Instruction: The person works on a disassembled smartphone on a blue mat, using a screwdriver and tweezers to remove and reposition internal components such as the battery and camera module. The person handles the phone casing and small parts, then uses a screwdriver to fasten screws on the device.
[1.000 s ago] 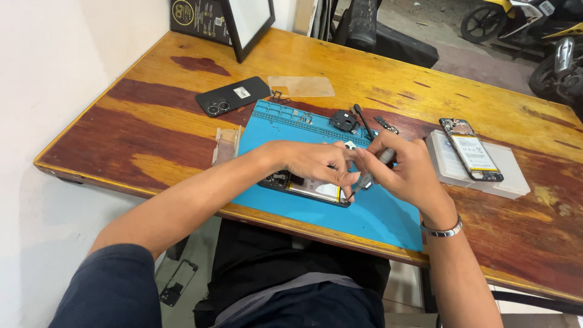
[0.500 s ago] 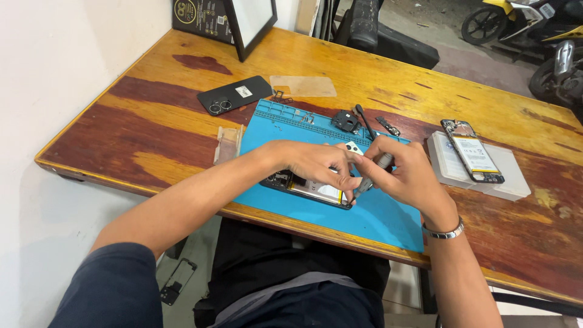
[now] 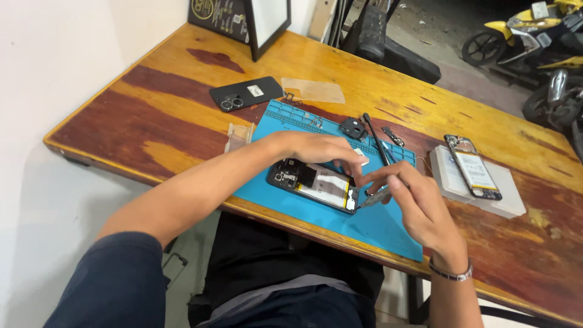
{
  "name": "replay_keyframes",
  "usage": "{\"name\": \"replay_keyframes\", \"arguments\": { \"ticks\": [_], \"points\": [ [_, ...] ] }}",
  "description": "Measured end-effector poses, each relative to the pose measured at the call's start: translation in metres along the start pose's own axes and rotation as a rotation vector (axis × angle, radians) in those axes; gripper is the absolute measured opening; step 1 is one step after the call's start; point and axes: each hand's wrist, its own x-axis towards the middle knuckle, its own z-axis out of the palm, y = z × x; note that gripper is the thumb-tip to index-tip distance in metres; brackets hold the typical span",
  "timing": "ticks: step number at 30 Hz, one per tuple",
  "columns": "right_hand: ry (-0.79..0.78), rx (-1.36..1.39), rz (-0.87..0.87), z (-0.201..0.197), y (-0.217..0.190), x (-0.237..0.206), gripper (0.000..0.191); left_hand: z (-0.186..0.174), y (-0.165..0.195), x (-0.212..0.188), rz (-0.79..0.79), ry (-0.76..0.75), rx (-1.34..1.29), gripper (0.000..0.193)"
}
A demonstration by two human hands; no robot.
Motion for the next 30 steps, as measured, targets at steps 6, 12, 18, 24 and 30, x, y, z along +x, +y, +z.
{"name": "replay_keyframes", "arguments": {
  "ticks": [6, 12, 18, 24, 30],
  "points": [
    [0.161, -0.352, 0.354, 0.004, 0.001, -0.005, 0.033, -0.005, -0.014, 0.010, 0.051, 0.183, -0.018, 0.060],
    [0.093, -0.176, -0.077, 0.003, -0.010, -0.006, 0.030, -0.022, -0.011, -0.007, -0.025, 0.523, 0.379, 0.047],
    [0.225, -0.398, -0.002, 0.011, -0.006, -0.012, 0.028, -0.026, 0.000, -0.020, 0.091, 0.417, 0.601, 0.019],
    [0.253, -0.057, 0.136, 0.018, 0.003, -0.019, 0.022, 0.002, 0.006, -0.005, 0.150, 0.361, 0.661, 0.021],
    [0.269, -0.334, -0.115, 0.020, 0.007, -0.020, 0.020, 0.008, 0.007, -0.004, 0.075, 0.410, 0.694, 0.018]
  ]
}}
